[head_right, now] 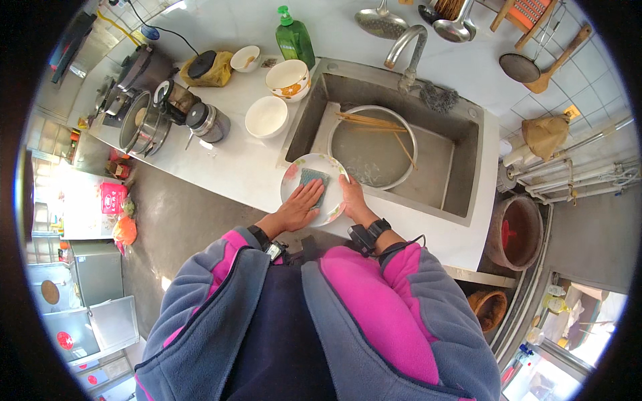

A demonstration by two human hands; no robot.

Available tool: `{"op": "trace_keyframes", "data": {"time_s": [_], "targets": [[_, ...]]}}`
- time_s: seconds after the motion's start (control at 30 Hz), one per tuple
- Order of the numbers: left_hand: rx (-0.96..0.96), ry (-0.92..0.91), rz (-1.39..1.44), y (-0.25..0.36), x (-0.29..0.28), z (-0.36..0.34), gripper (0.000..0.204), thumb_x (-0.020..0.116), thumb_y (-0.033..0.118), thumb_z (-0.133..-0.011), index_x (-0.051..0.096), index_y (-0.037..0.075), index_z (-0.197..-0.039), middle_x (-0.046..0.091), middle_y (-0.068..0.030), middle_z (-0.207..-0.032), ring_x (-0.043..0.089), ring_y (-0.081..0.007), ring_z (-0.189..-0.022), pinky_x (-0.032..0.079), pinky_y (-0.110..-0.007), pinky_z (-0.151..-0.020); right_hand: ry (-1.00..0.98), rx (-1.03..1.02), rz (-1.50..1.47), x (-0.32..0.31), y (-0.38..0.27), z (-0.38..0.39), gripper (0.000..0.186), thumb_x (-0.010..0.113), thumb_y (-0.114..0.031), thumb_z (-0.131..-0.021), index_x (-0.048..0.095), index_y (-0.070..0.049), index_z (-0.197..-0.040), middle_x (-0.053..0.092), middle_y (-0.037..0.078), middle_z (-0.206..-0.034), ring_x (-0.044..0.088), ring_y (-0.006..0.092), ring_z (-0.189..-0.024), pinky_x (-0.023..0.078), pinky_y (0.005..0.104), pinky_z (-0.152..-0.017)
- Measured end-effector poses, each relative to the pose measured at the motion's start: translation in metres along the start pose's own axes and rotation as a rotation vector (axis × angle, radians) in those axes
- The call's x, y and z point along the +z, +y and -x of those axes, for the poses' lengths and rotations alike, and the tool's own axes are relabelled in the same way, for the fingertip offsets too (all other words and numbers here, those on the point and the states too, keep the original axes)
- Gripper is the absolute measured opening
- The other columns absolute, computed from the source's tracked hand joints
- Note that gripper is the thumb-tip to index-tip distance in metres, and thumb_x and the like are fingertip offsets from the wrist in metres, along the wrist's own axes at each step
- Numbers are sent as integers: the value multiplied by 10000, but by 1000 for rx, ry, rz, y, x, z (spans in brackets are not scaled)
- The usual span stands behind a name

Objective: The person washes a bowl, a plate, and chopsticks in a kitchen sink using a sponge and running water. The person scrubs each item, rinses it under the tap, and places the cleaned items on the countertop.

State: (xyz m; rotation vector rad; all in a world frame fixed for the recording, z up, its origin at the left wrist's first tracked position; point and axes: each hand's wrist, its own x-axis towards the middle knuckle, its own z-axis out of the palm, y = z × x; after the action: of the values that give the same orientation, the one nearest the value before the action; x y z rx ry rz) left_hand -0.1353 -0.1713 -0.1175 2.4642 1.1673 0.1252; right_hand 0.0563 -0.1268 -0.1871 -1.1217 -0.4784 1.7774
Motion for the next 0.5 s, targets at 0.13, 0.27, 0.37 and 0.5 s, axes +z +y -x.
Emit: {"op": "trace_keyframes", "data": {"time_s": [0.13,0.27,0.37,0.5], "targets": [[117,40,-69,-5,1,7,625,396,303,-908,206,20,-1431,175,-135,-1507,154,-278,-1398,134,-438,-1120,222,-255,687,-5,0,13,279,536,-160,-834,591,13,-1047,644,187,-951,623,322,-852,471,407,-779],[152,42,-109,-6,3,7,634,422,316,-890,244,15,-1419,202,-120,-1502,178,-258,-1391,156,-432,-1115,371,-359,963,0,-2,30,342,579,-91,-759,578,19,-1082,635,214,-979,624,317,-900,473,377,-800],[178,33,-146,-7,6,6,636,419,318,-888,244,18,-1420,204,-114,-1503,180,-250,-1391,158,-430,-1115,514,-453,1053,7,1,44,370,579,-78,-748,568,8,-1108,613,211,-1049,597,320,-985,455,382,-860],[190,58,-173,-10,12,8,623,412,316,-889,257,25,-1417,211,-109,-1501,184,-241,-1390,160,-425,-1116,441,-431,997,10,-13,62,481,601,-30,-716,506,-6,-1187,494,191,-1236,470,339,-1164,379,411,-985]]}}
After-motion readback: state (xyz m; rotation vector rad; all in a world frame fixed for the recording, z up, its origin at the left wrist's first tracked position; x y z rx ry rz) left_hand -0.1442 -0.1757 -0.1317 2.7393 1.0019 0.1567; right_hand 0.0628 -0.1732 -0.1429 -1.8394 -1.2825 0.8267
